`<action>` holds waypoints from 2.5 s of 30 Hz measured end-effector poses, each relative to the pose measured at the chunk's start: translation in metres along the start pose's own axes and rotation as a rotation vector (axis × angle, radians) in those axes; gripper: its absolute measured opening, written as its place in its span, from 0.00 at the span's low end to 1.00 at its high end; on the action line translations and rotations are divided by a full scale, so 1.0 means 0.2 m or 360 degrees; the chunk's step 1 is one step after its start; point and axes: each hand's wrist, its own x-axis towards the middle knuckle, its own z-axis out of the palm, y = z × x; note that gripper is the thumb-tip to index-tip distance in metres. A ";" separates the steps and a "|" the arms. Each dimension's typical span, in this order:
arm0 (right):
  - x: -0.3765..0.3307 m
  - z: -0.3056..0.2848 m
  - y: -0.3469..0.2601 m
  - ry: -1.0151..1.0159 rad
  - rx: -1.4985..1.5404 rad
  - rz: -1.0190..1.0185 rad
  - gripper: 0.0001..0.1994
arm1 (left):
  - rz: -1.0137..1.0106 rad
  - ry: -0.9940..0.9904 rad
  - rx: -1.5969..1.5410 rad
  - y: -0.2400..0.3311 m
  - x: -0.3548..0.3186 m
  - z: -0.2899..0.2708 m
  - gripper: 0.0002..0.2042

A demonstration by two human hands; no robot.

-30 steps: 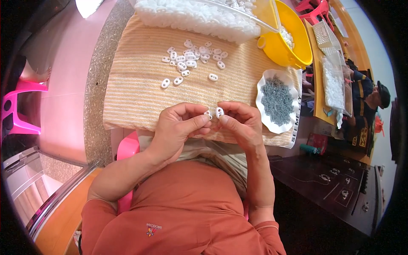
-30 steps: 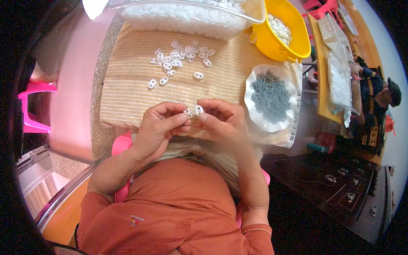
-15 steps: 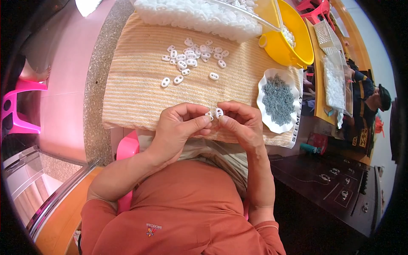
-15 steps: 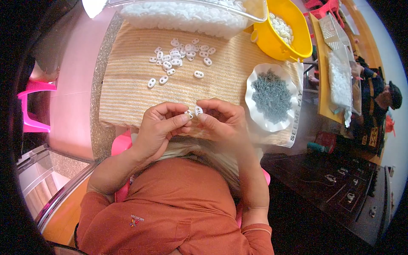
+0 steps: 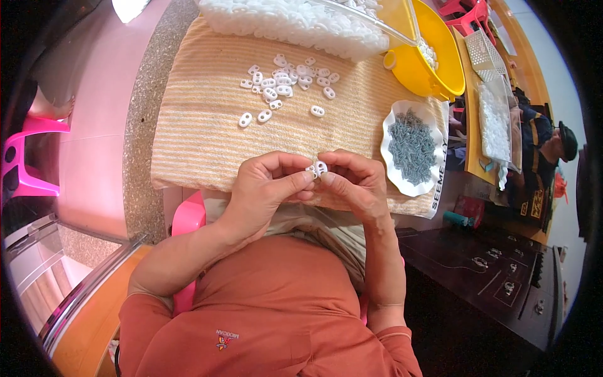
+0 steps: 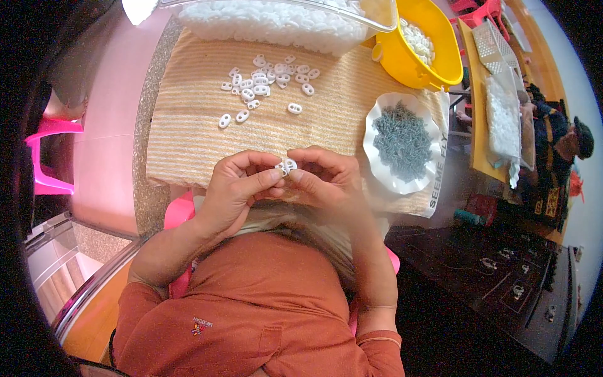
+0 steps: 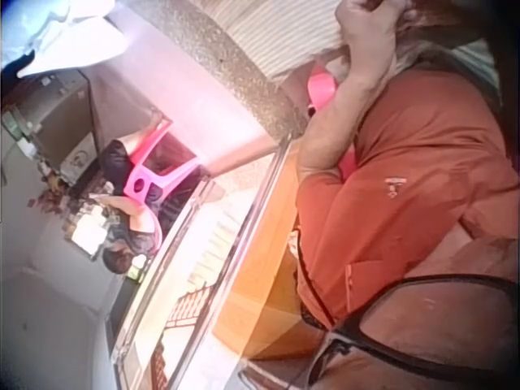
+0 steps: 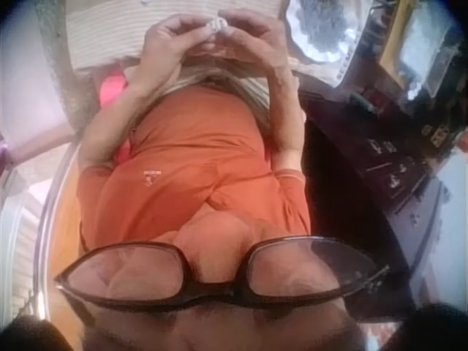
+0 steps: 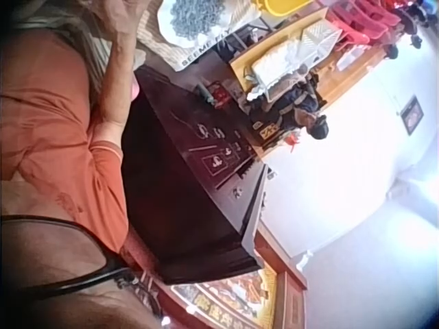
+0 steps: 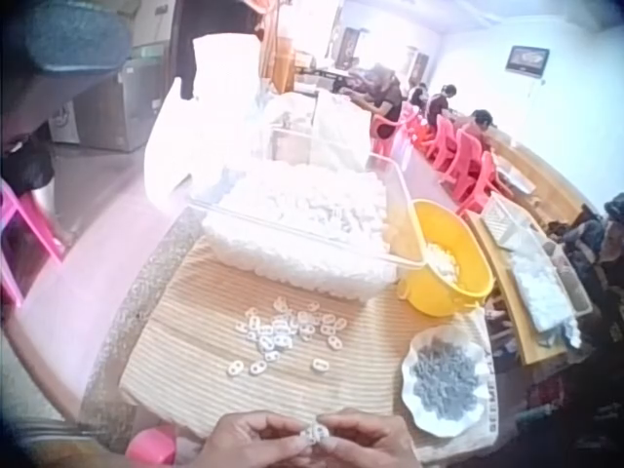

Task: Manually assembling small white plastic components by inserting small grey parts into them.

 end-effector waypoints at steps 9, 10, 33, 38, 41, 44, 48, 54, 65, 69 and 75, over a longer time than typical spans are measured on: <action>-0.01 0.02 -0.02 0.0013 0.0022 0.0033 0.14 | -0.0005 -0.0025 -0.0010 0.00 -0.01 0.00 0.09; -0.01 0.02 -0.02 0.0025 0.0068 0.0056 0.13 | -0.0002 -0.0040 -0.0022 0.00 -0.01 0.00 0.09; -0.02 0.01 0.02 -0.0034 0.0018 -0.0068 0.13 | 0.0021 -0.0053 0.0065 0.00 -0.01 0.00 0.09; -0.03 0.02 0.02 0.0016 0.0086 0.0017 0.12 | 0.0031 -0.0048 0.0069 -0.01 -0.01 0.00 0.08; -0.03 0.02 0.02 0.0017 0.0088 0.0011 0.12 | 0.0027 -0.0038 0.0061 -0.01 -0.02 0.00 0.07; -0.03 0.03 0.02 0.0033 0.0148 0.0058 0.12 | 0.0032 -0.0042 0.0068 -0.01 -0.02 0.00 0.07; -0.03 0.02 0.04 0.0023 0.0160 0.0040 0.12 | 0.0052 -0.0047 0.0092 -0.01 -0.02 0.01 0.07; -0.04 0.02 0.03 0.0003 0.0270 0.0072 0.12 | 0.0050 -0.0121 0.0064 -0.02 -0.01 0.00 0.06; -0.04 0.00 0.04 -0.0091 0.0370 -0.0037 0.14 | -0.0097 -0.0236 -0.0127 0.00 -0.01 0.00 0.07; -0.05 0.02 0.04 -0.0081 0.0381 -0.0055 0.14 | -0.0130 -0.0297 -0.0180 0.00 -0.01 0.00 0.08; -0.06 0.04 0.02 -0.0089 0.0275 -0.0195 0.14 | -0.0126 -0.0388 -0.0229 0.01 -0.02 0.01 0.06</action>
